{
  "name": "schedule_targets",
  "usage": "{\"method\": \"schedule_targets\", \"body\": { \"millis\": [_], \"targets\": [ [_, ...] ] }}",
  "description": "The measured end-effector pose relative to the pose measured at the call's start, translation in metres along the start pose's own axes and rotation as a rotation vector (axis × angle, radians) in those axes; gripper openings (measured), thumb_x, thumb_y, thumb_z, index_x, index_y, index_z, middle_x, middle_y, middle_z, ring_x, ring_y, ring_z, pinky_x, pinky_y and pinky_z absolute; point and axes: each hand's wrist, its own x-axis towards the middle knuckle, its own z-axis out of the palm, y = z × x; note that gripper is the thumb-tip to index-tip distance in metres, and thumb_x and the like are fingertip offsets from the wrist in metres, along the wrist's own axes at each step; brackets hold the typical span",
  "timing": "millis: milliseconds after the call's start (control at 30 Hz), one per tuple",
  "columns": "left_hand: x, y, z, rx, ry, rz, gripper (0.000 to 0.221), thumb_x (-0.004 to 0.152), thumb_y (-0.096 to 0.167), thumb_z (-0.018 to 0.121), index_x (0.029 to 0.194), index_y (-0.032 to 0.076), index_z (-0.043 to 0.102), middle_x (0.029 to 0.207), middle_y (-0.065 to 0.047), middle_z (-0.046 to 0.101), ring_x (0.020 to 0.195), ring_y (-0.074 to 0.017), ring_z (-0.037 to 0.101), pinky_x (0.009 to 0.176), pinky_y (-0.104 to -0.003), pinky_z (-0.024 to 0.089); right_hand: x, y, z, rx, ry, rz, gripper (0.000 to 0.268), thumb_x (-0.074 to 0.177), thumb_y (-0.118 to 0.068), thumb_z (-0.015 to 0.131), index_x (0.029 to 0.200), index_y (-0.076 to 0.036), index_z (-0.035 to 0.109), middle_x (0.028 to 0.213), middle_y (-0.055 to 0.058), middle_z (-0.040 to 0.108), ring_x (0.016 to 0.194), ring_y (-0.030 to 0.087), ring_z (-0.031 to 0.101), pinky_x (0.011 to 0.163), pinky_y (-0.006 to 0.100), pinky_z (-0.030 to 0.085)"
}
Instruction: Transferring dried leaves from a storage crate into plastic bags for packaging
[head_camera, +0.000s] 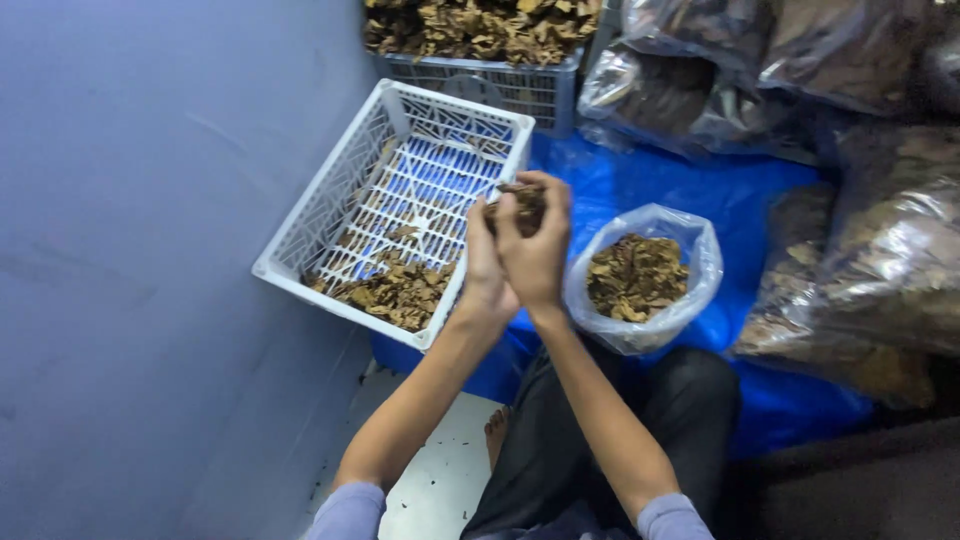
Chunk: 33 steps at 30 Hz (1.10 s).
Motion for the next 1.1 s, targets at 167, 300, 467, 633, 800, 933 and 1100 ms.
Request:
{"method": "schedule_targets", "body": {
  "millis": [167, 300, 467, 633, 800, 933, 1100],
  "targets": [
    [-0.022, -0.052, 0.053, 0.098, -0.155, -0.112, 0.047, 0.098, 0.056, 0.058, 0.104, 0.012, 0.071, 0.108, -0.019, 0.073, 0.098, -0.0314, 0.072, 0.09, -0.044, 0.058, 0.02, -0.001, -0.079, -0.116, 0.061, -0.006, 0.026, 0.098, -0.027, 0.066, 0.12, -0.015, 0.062, 0.109, 0.011, 0.06, 0.1, 0.025, 0.062, 0.088, 0.038, 0.05],
    [-0.018, -0.069, 0.074, 0.419, -0.202, -0.202, 0.056, 0.091, 0.065, 0.062, 0.115, 0.014, 0.066, 0.114, -0.012, 0.069, 0.104, -0.0271, 0.066, 0.091, -0.044, 0.055, 0.026, 0.044, -0.131, -0.224, -0.064, 0.154, 0.041, 0.103, -0.044, 0.063, 0.127, -0.012, 0.057, 0.113, 0.017, 0.059, 0.11, 0.037, 0.06, 0.094, 0.047, 0.046],
    [0.04, -0.098, 0.04, 0.779, -0.267, -0.238, 0.057, 0.091, 0.058, 0.068, 0.132, 0.019, 0.062, 0.127, -0.011, 0.064, 0.116, -0.0301, 0.063, 0.093, -0.05, 0.054, 0.034, 0.055, -0.163, -0.413, -0.263, 0.334, 0.04, 0.098, -0.034, 0.068, 0.129, -0.012, 0.057, 0.117, 0.02, 0.062, 0.117, 0.042, 0.06, 0.095, 0.054, 0.048],
    [0.015, -0.086, 0.047, 1.014, -0.356, -0.178, 0.049, 0.096, 0.049, 0.067, 0.131, 0.015, 0.064, 0.125, -0.017, 0.061, 0.115, -0.0327, 0.062, 0.091, -0.045, 0.053, 0.046, 0.049, -0.178, -0.488, -0.482, 0.461, 0.05, 0.094, -0.029, 0.068, 0.139, -0.016, 0.052, 0.129, 0.025, 0.058, 0.122, 0.044, 0.058, 0.094, 0.055, 0.052],
    [0.014, -0.077, 0.043, 1.261, -0.474, -0.032, 0.04, 0.093, 0.041, 0.07, 0.128, 0.022, 0.068, 0.135, -0.022, 0.059, 0.127, -0.0397, 0.059, 0.097, -0.048, 0.054, 0.052, 0.047, -0.195, -0.641, -0.694, 0.45, 0.056, 0.084, -0.011, 0.07, 0.138, -0.005, 0.055, 0.122, 0.031, 0.057, 0.085, 0.038, 0.075, 0.071, 0.051, 0.063],
    [-0.001, -0.066, 0.056, 1.365, -0.513, 0.01, 0.044, 0.09, 0.044, 0.073, 0.127, 0.02, 0.067, 0.13, -0.022, 0.063, 0.126, -0.0416, 0.06, 0.097, -0.051, 0.054, 0.062, 0.048, -0.2, -0.742, -0.733, 0.451, 0.05, 0.086, -0.01, 0.071, 0.135, -0.007, 0.058, 0.122, 0.032, 0.061, 0.103, 0.05, 0.069, 0.071, 0.054, 0.061],
    [0.002, -0.064, 0.062, 1.436, -0.563, -0.098, 0.055, 0.094, 0.047, 0.063, 0.136, 0.012, 0.058, 0.138, -0.033, 0.056, 0.128, -0.0441, 0.057, 0.092, -0.051, 0.055, 0.069, 0.024, -0.197, -0.829, -0.9, 0.453, 0.05, 0.083, -0.011, 0.072, 0.132, -0.008, 0.064, 0.129, 0.032, 0.063, 0.12, 0.054, 0.06, 0.093, 0.061, 0.054]
  ]
}}
